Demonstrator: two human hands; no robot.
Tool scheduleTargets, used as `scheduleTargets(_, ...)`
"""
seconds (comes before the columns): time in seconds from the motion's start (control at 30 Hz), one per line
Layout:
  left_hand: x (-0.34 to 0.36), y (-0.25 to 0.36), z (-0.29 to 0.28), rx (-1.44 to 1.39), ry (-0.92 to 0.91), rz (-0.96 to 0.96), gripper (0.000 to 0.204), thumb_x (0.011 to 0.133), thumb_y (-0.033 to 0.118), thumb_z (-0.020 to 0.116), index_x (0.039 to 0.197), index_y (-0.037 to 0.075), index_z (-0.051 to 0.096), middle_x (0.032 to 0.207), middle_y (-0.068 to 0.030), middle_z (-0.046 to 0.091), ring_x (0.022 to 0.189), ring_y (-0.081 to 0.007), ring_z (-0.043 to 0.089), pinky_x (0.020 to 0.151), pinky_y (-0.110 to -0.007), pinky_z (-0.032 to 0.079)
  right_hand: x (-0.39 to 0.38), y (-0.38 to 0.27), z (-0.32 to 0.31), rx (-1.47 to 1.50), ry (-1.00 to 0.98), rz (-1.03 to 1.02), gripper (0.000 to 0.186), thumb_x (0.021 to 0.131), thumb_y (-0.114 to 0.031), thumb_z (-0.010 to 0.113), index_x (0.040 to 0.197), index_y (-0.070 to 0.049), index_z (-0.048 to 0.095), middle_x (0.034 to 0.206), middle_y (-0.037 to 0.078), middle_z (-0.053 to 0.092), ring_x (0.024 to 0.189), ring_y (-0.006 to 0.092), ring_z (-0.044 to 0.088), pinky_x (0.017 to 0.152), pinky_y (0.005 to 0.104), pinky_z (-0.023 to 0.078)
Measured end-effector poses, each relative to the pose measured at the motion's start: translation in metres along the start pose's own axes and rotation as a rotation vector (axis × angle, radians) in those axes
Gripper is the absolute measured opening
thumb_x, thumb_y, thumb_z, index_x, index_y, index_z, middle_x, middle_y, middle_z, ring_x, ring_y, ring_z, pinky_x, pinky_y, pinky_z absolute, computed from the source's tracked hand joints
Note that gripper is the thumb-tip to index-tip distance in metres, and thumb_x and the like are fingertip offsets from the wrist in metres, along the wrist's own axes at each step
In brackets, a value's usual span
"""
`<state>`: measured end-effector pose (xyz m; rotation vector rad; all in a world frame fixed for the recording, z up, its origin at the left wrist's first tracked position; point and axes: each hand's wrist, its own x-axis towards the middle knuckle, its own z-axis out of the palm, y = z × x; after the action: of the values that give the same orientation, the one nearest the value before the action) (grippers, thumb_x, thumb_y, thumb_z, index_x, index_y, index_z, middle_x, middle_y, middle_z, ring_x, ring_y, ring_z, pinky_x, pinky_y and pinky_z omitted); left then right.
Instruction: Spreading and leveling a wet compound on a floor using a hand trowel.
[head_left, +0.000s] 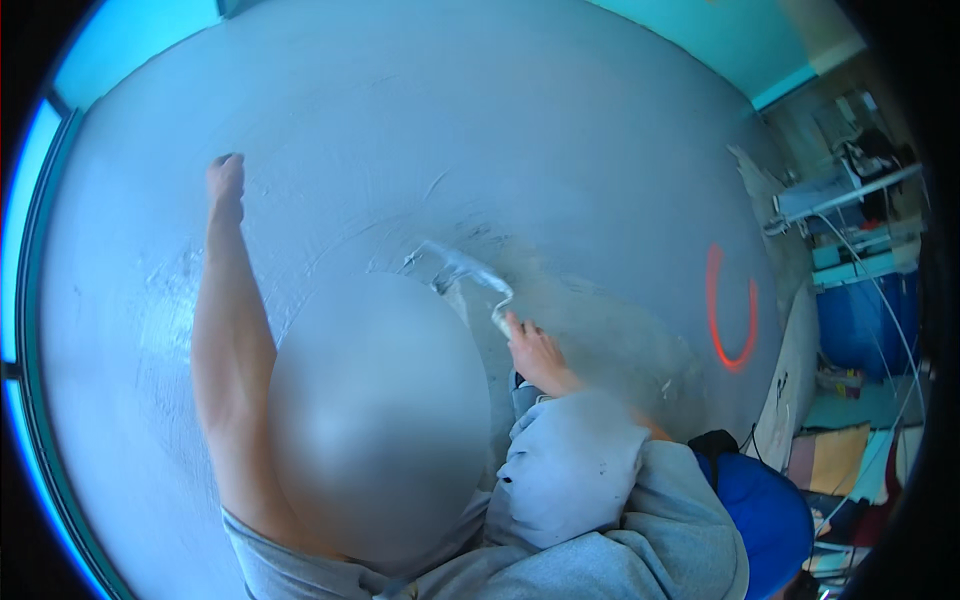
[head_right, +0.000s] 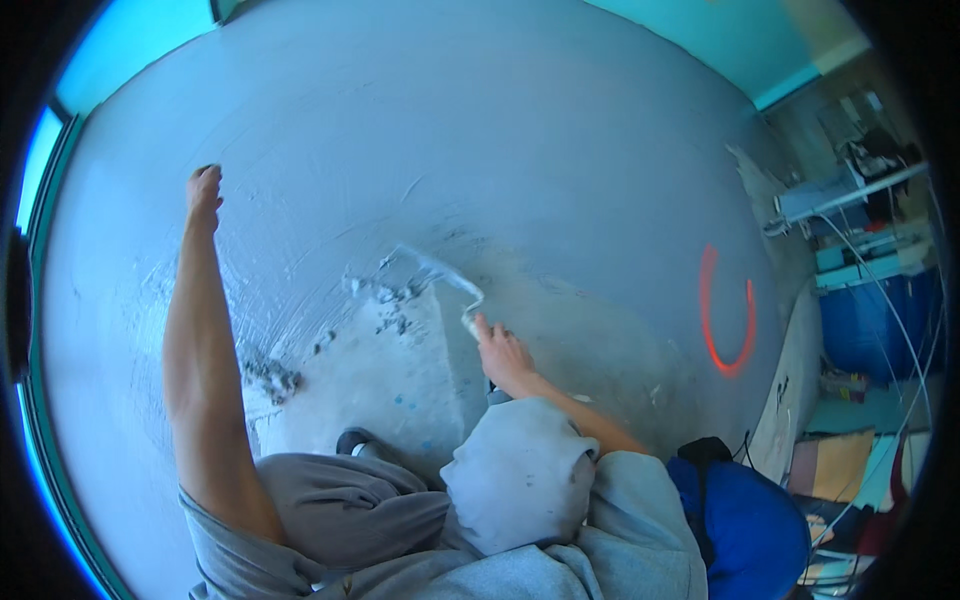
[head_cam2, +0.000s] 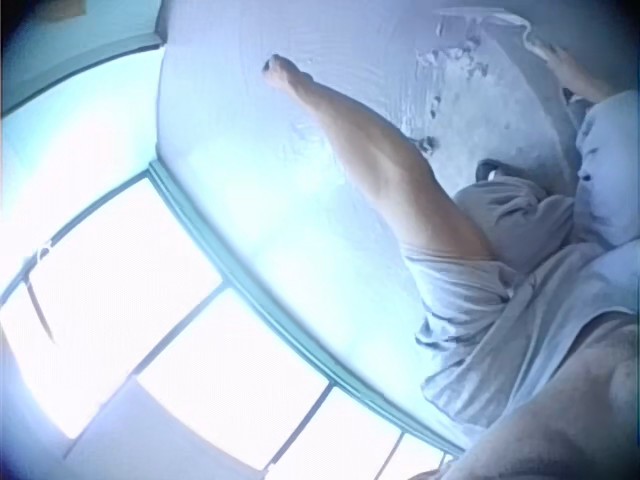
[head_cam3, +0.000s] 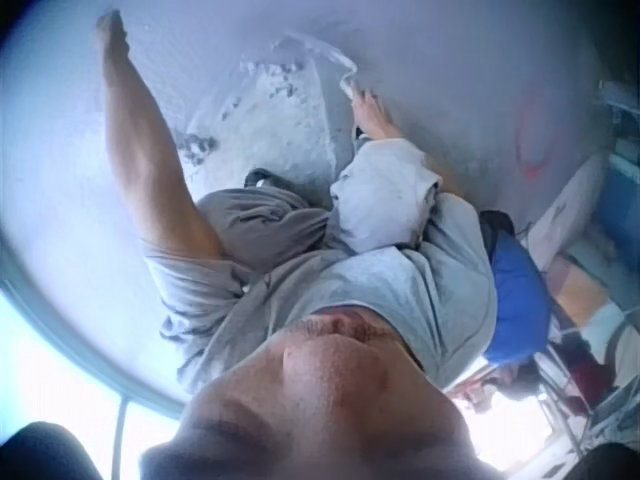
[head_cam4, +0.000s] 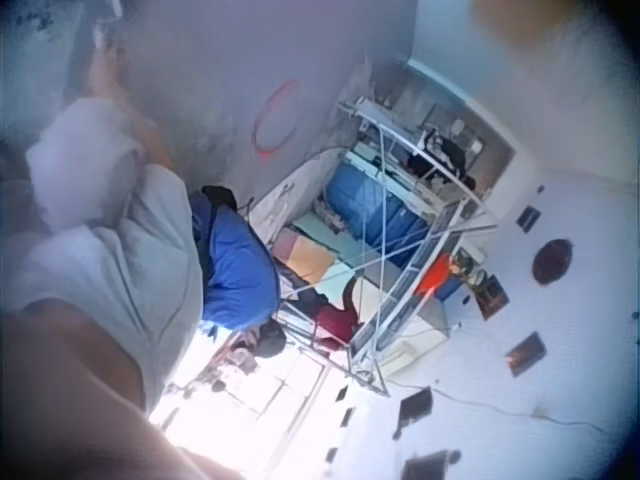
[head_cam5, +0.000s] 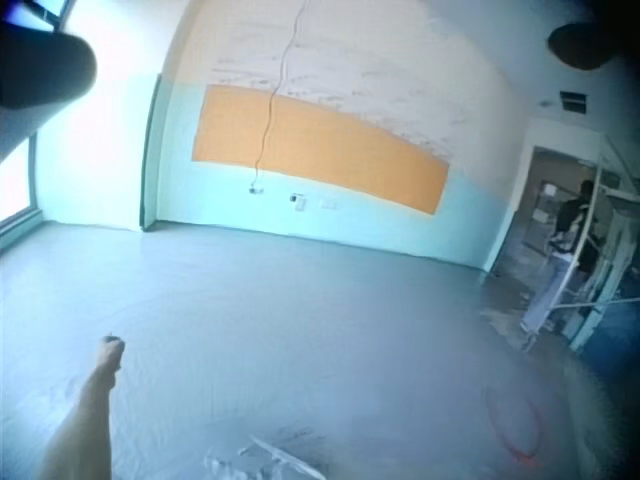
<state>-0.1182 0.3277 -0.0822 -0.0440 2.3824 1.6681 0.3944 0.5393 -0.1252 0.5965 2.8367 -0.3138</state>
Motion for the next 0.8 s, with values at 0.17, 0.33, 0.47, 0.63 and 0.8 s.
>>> scheduleTargets(0.17, 0.056, -0.065, -0.054, -0.122, -0.212, 0.054, 0.058, 0.083, 0.042, 0.050, 0.132, 0.014, 0.035, 0.124, -0.0075, 0.048, 0.114, -0.0235, 0.043, 0.089, -0.042, 0.037, 0.025, 0.056, 0.029, 0.036, 0.162, 0.577, 0.055, 0.080, -0.007, 0.047, 0.131, 0.002, 0.027, 0.098, 0.025, 0.053, 0.079, 0.0370, 0.061, 0.067, 0.0441, 0.050)
scheduleTargets(0.33, 0.010, -0.028, 0.016, 0.137, -0.311, 0.074, 0.045, 0.080, 0.036, 0.050, 0.118, 0.011, 0.049, 0.098, -0.0020, 0.052, 0.088, -0.0176, 0.046, 0.072, -0.037, 0.038, 0.017, 0.077, 0.021, 0.239, 0.210, 0.823, 0.054, 0.079, -0.004, 0.045, 0.129, 0.007, 0.026, 0.103, 0.032, 0.050, 0.086, 0.0410, 0.059, 0.070, 0.0456, 0.050)
scheduleTargets(0.47, -0.006, -0.012, 0.033, 0.187, -0.346, 0.078, 0.046, 0.080, 0.036, 0.049, 0.118, 0.012, 0.049, 0.098, -0.0019, 0.052, 0.086, -0.0173, 0.046, 0.071, -0.037, 0.038, 0.030, 0.045, 0.037, 0.197, 0.170, 0.651, 0.058, 0.078, -0.001, 0.046, 0.129, 0.010, 0.023, 0.104, 0.034, 0.049, 0.083, 0.0406, 0.060, 0.067, 0.0455, 0.051)
scheduleTargets(0.63, -0.004, -0.027, 0.014, 0.195, -0.305, 0.098, 0.049, 0.079, 0.037, 0.050, 0.121, 0.011, 0.048, 0.100, -0.0040, 0.052, 0.090, -0.0191, 0.047, 0.073, -0.038, 0.039, 0.048, -0.030, 0.035, 0.178, 0.088, 0.205, 0.053, 0.080, -0.002, 0.042, 0.129, 0.010, 0.025, 0.097, 0.032, 0.052, 0.077, 0.0390, 0.061, 0.064, 0.0434, 0.052)
scheduleTargets(0.8, 0.008, -0.043, -0.012, -0.088, -0.336, 0.106, 0.048, 0.081, 0.040, 0.054, 0.122, 0.017, 0.043, 0.107, -0.0020, 0.051, 0.104, -0.0189, 0.047, 0.089, -0.040, 0.038, 0.050, -0.058, 0.057, 0.269, -0.088, -0.190, 0.051, 0.084, -0.006, 0.040, 0.134, -0.004, 0.027, 0.101, 0.027, 0.052, 0.081, 0.0404, 0.059, 0.068, 0.0474, 0.049)
